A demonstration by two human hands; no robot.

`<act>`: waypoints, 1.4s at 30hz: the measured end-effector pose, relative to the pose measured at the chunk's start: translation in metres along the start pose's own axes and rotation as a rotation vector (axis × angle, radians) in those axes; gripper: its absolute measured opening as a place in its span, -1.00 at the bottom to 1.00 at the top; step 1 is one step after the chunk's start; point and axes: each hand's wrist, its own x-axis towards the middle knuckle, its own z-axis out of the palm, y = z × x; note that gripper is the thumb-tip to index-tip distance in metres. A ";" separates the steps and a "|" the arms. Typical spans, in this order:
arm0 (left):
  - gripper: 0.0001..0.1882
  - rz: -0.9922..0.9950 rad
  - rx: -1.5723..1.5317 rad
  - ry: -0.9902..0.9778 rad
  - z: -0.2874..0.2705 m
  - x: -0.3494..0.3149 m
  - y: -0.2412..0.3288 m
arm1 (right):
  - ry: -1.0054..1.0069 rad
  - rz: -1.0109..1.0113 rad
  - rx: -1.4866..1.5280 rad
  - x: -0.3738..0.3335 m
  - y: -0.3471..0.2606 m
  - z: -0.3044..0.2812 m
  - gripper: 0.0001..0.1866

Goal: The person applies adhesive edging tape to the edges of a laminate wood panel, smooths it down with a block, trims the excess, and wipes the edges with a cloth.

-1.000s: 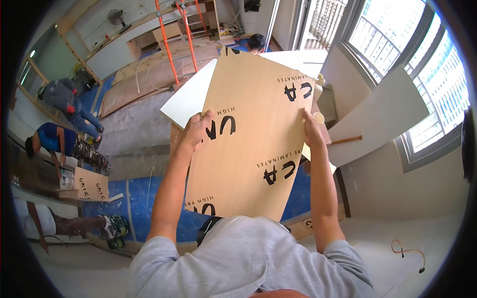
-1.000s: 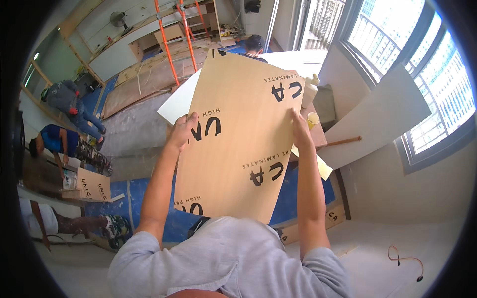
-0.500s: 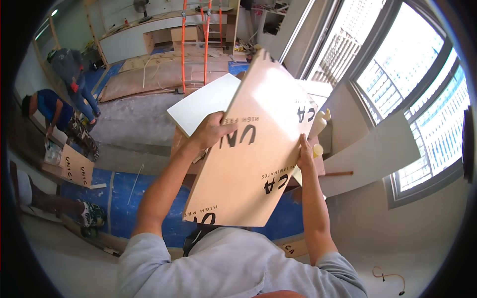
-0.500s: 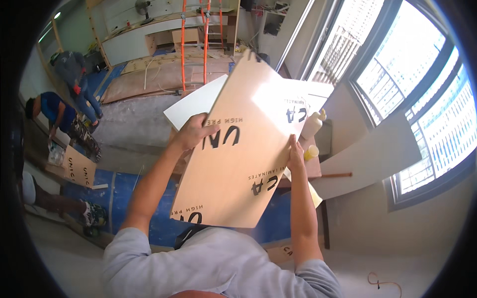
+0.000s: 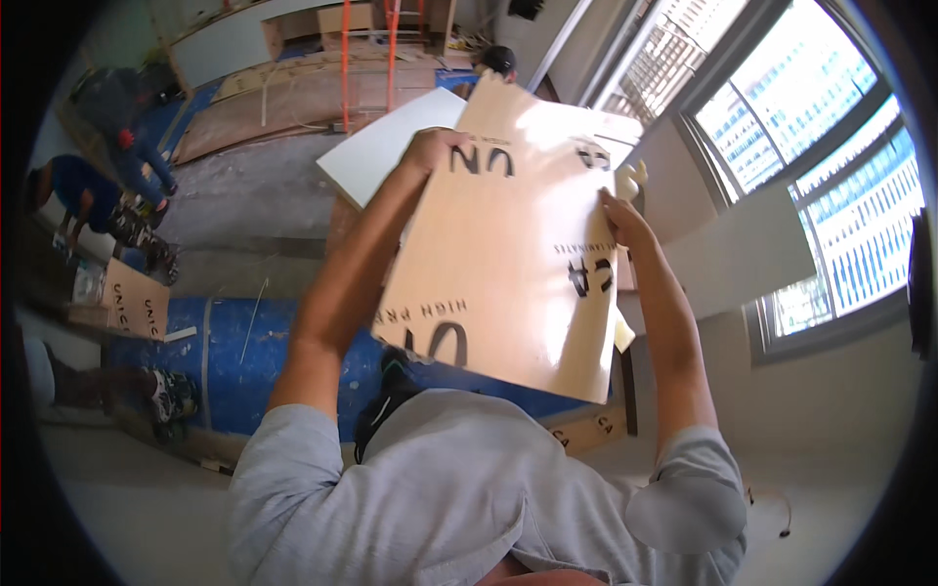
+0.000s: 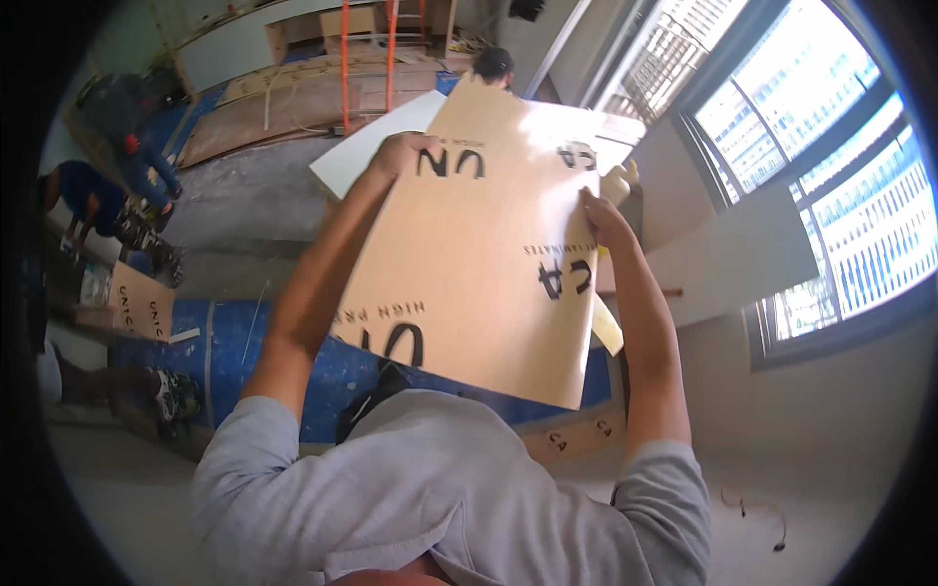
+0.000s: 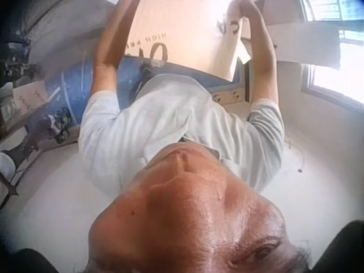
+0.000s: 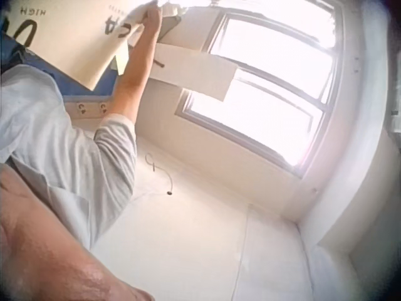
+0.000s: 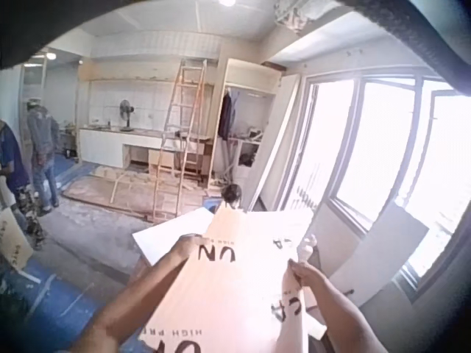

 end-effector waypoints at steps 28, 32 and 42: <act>-0.52 0.389 -0.176 0.855 0.125 -0.011 -0.072 | 0.114 0.159 0.701 -0.167 0.087 -0.046 -0.76; -0.55 0.411 -0.114 0.805 0.092 -0.009 -0.091 | 0.058 0.086 0.632 -0.157 0.092 -0.038 -0.66; -0.63 0.464 -0.150 0.970 0.081 -0.051 -0.098 | 0.010 0.234 0.500 -0.100 0.082 -0.035 -0.82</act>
